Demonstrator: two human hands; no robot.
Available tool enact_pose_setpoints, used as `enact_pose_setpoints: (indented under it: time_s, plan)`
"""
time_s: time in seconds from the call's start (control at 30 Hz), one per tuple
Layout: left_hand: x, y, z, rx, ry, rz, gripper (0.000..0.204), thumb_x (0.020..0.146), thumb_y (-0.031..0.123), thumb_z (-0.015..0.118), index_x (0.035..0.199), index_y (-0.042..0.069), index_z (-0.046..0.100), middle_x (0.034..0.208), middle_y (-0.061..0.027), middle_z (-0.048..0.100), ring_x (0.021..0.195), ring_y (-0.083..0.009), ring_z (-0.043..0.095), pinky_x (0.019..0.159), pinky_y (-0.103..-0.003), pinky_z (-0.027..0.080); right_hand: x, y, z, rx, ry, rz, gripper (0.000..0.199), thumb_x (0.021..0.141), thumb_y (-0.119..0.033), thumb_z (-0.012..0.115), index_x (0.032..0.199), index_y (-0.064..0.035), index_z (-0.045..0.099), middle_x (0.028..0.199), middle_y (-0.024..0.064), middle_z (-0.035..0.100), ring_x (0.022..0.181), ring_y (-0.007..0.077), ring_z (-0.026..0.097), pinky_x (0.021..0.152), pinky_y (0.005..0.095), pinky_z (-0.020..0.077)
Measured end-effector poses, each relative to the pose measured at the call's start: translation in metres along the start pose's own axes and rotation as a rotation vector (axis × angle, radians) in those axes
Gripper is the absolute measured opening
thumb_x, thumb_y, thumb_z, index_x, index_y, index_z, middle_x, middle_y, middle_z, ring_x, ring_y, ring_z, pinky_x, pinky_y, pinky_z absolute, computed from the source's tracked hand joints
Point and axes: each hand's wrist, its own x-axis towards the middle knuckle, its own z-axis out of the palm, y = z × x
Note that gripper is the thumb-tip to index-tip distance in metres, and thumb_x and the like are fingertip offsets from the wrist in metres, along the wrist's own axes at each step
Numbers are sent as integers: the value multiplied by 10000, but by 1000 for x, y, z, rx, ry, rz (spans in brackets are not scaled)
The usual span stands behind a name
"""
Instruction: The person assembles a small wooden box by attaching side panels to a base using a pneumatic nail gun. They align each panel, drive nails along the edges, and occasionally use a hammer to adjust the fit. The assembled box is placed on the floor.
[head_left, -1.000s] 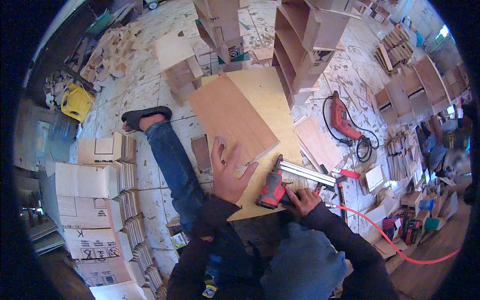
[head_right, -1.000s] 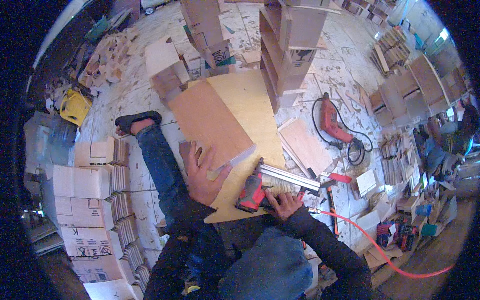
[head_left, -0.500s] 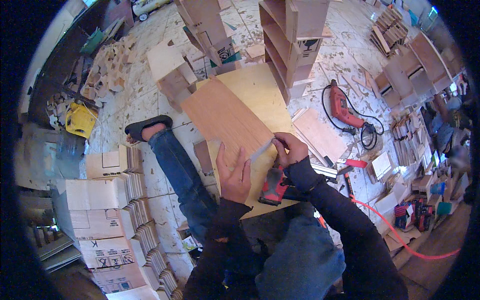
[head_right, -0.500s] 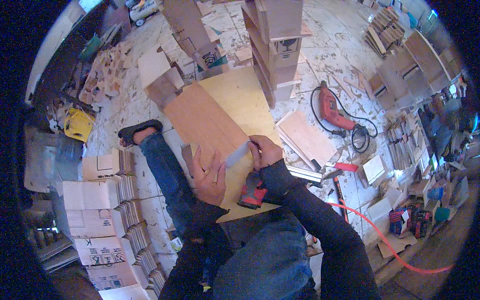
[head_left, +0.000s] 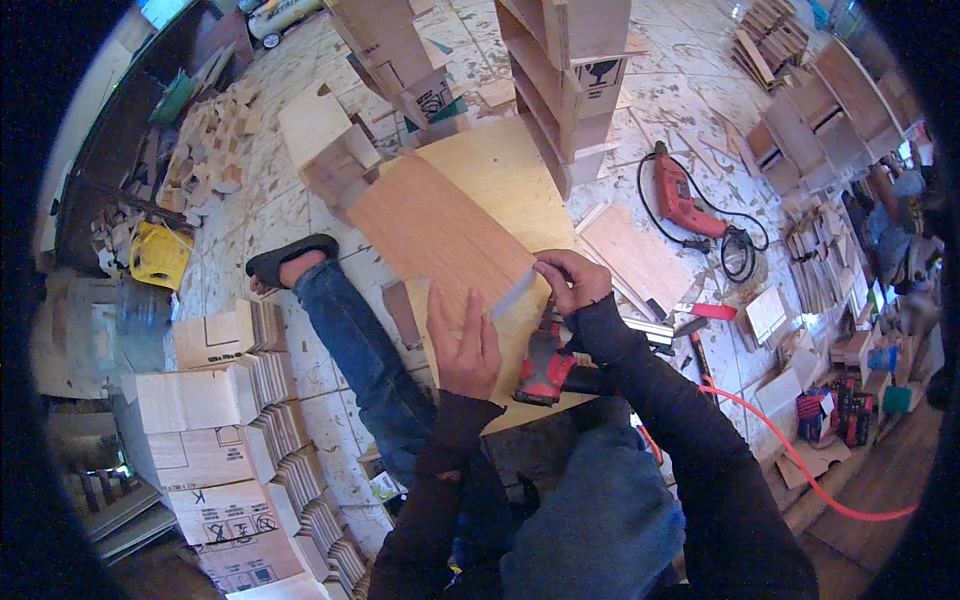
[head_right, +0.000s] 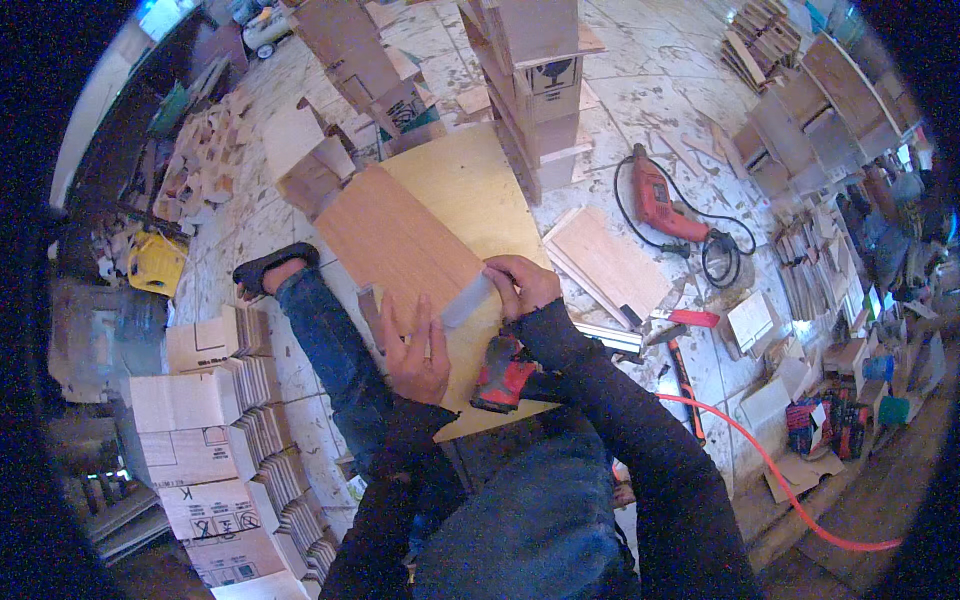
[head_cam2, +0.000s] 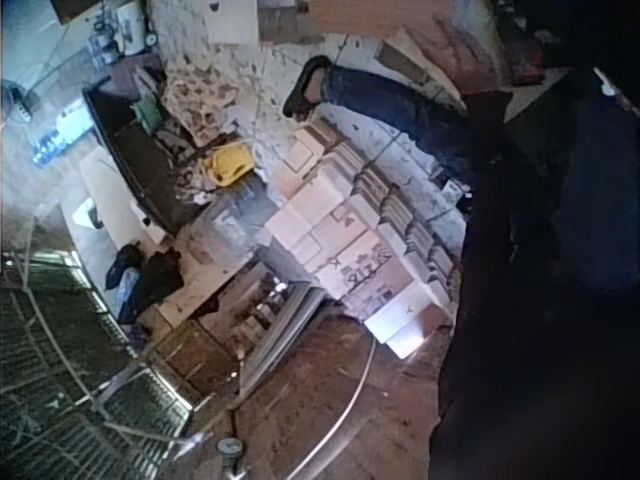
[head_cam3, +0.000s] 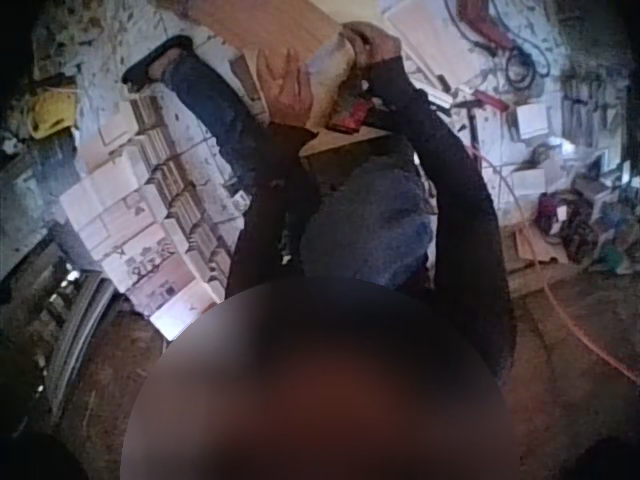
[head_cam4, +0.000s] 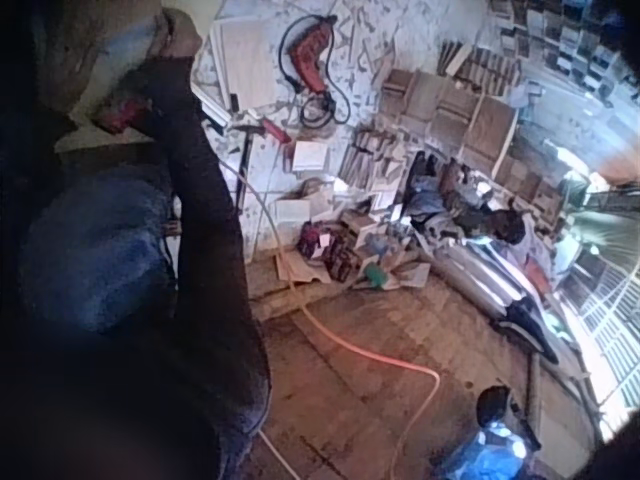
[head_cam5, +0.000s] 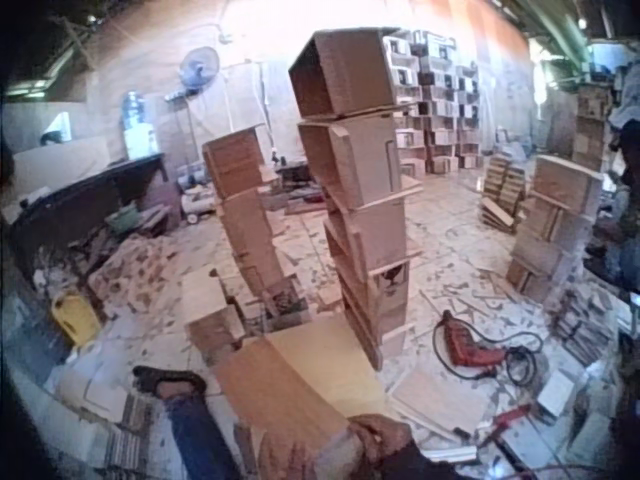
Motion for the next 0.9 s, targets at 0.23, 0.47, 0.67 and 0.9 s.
enact_pose_setpoints:
  time_s: [0.23,0.47,0.67,0.9]
  plan:
    - [-3,-3,8,-24,18,-25,420,828,21,615,1246,48,583,1367,-341,348,1221,-482,423,986,-469,405,-86,-8,-46,-405,-342,115,454,882,-225,619,1226,35,477,940,196,570,865,355,582,769,406,481]
    - [-4,-3,11,17,-1,-28,412,834,34,578,1246,29,575,1361,-350,332,1190,-499,416,980,-487,391,-129,29,-73,-753,-688,-188,701,801,-258,655,1369,26,359,932,219,588,841,383,608,719,465,514]
    - [-3,-1,16,-4,28,-49,410,821,15,572,1231,8,578,1348,-374,319,1182,-528,402,980,-512,384,-97,-18,-86,-515,-765,86,761,700,-202,699,1344,47,378,1031,259,621,928,405,623,763,425,521]
    - [-2,-6,20,38,71,8,400,812,-22,577,1211,6,587,1331,-376,337,1156,-529,431,914,-501,451,-26,-99,-124,-172,-605,818,374,812,-323,662,984,4,603,670,98,630,572,181,599,562,343,502]
